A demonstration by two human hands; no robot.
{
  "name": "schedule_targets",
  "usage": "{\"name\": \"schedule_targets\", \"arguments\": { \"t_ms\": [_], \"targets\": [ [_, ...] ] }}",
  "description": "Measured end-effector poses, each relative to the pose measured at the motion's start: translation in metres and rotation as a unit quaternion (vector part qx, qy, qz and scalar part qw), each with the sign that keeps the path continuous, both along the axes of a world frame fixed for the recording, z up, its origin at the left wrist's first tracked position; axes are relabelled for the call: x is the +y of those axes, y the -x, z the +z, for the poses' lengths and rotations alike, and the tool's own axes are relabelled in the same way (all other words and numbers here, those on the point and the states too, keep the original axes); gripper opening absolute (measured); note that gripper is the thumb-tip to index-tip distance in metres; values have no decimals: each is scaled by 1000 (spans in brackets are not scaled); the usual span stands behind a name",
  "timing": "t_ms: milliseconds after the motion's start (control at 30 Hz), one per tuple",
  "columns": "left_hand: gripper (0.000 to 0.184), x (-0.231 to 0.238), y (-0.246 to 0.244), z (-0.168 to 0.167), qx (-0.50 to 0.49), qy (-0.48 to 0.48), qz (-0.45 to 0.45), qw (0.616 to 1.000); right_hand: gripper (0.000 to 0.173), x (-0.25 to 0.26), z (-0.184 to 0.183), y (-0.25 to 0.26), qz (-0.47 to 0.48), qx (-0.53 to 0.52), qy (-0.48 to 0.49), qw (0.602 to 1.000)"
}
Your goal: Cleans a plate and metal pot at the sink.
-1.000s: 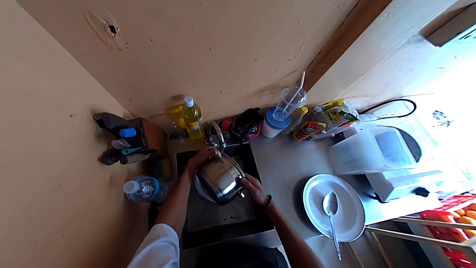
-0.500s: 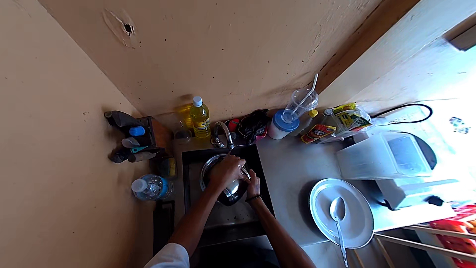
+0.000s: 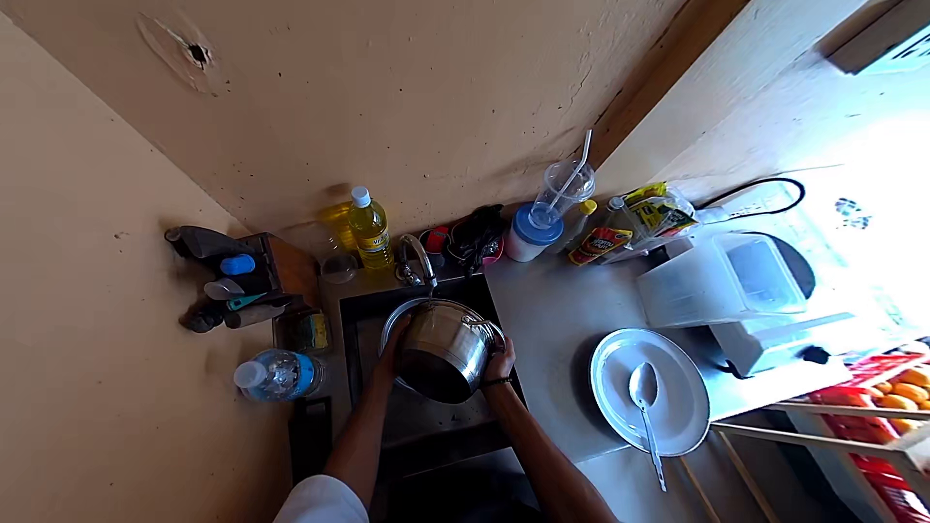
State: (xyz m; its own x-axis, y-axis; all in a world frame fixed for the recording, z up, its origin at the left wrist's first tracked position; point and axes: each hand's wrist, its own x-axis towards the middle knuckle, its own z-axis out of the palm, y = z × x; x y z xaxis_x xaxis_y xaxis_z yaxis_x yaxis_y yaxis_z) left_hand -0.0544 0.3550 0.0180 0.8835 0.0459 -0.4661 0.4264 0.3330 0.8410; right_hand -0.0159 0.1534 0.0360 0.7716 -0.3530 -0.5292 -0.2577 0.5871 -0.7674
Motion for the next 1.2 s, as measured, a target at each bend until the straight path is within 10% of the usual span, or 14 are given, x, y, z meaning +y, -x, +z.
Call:
{"name": "schedule_targets", "arguments": {
  "t_ms": [200, 400, 567, 700, 833, 1200],
  "targets": [
    [43, -18, -40, 19, 75, -39, 138, 987, 42, -9, -33, 10, 16, -31, -58, 998],
    [52, -2, -107, 28, -105, -272, -122, 949, 36, -31, -33, 39, 107, 20, -273, 956],
    [45, -26, -118, 56, -183, -264, -224, 920, 44, -35, -43, 69, 108, 53, -362, 925],
    [26, -11, -88, 37, -240, -124, -155, 950, 19, -29, -25, 57, 134, 134, -223, 956],
    [34, 10, -64, 8, -211, -77, -31, 974, 60, -21, -29, 40, 201, 66, -118, 970],
    [44, 12, -60, 17, 37, 78, 180, 980, 51, -16, 78, 19, 223, 59, -11, 973]
  ]
}}
